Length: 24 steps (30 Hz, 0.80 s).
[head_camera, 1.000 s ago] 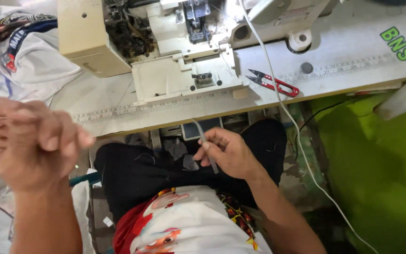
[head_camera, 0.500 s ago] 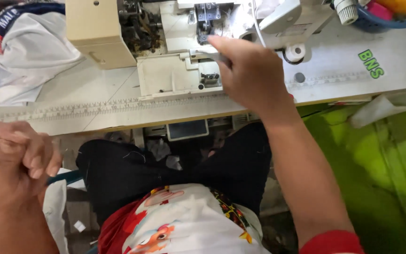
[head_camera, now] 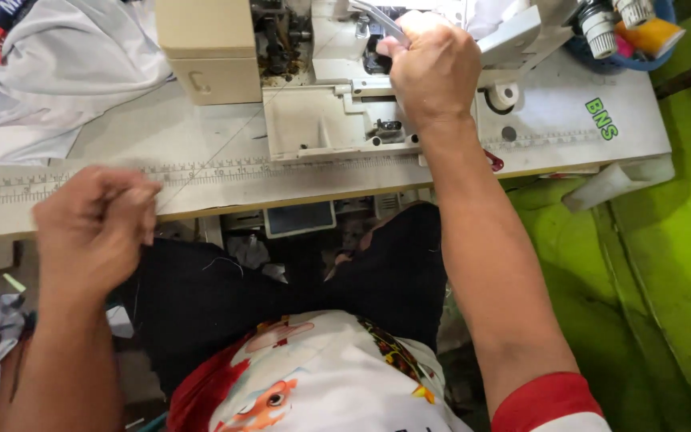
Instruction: The person threads a sewing machine using a pair of tweezers to guide the thread through the needle and tension assembly. They pull the thread through the machine's components and adjust the thread path with their hands.
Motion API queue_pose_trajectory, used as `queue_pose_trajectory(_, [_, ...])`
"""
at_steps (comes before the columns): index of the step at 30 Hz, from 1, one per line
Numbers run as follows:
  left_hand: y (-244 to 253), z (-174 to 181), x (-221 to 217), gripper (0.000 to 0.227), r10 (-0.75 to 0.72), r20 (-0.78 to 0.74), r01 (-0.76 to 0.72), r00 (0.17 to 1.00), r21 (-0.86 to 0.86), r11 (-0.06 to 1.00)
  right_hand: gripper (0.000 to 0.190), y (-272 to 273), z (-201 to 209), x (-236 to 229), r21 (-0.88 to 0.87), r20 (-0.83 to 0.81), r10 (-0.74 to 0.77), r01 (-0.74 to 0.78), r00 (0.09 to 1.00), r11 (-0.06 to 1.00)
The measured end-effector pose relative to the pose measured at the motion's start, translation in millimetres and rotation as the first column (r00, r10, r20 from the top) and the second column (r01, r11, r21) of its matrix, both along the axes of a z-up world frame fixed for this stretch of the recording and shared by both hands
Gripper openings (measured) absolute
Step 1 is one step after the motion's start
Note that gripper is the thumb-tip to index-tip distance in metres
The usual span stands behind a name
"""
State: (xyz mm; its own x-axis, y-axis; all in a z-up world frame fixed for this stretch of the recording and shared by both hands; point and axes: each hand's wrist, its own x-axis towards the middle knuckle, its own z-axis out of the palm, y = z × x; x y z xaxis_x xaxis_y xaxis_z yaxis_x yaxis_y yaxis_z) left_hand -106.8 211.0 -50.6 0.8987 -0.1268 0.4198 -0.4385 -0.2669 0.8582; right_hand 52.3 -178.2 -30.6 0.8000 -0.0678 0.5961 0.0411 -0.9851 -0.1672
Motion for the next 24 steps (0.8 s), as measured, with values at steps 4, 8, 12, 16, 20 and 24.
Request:
queue_pose_trajectory(4, [-6.0,-0.5,14.9,0.014,0.100,-0.163,-0.072,0.982,0.167,0.983,0.039,8.4,0.3,-3.7,0.008,-0.061,-0.103,0.103,0.993,0.995])
queue_pose_trajectory(8, [-6.7,0.0,17.6,0.013,0.145,-0.190,-0.105,0.971,0.203,0.973,0.028,11.6,7.7,-13.1,0.071,-0.010,0.006,-0.006,1.000,0.997])
queue_pose_trajectory(12, [2.1,-0.6,20.3,0.014,0.137,-0.188,-0.086,0.973,0.254,0.963,0.024,16.6,25.6,-35.4,0.019,0.029,0.272,-0.272,0.962,0.962])
queue_pose_trajectory(16, [10.8,-14.8,23.6,0.011,0.109,-0.099,-0.070,0.989,0.338,0.939,0.017,10.2,33.0,-60.9,0.119,-0.147,0.164,-0.147,0.975,0.982])
queue_pose_trajectory(20, [12.8,-17.1,23.0,0.009,0.145,-0.067,-0.101,0.987,0.440,0.892,0.018,13.0,42.4,-69.2,0.166,-0.242,0.257,-0.221,0.936,0.961])
queue_pose_trajectory(24, [17.4,-19.7,24.6,0.008,0.100,-0.072,-0.069,0.992,0.355,0.932,0.053,13.3,45.9,-72.1,0.088,-0.281,0.298,-0.285,0.912,0.955])
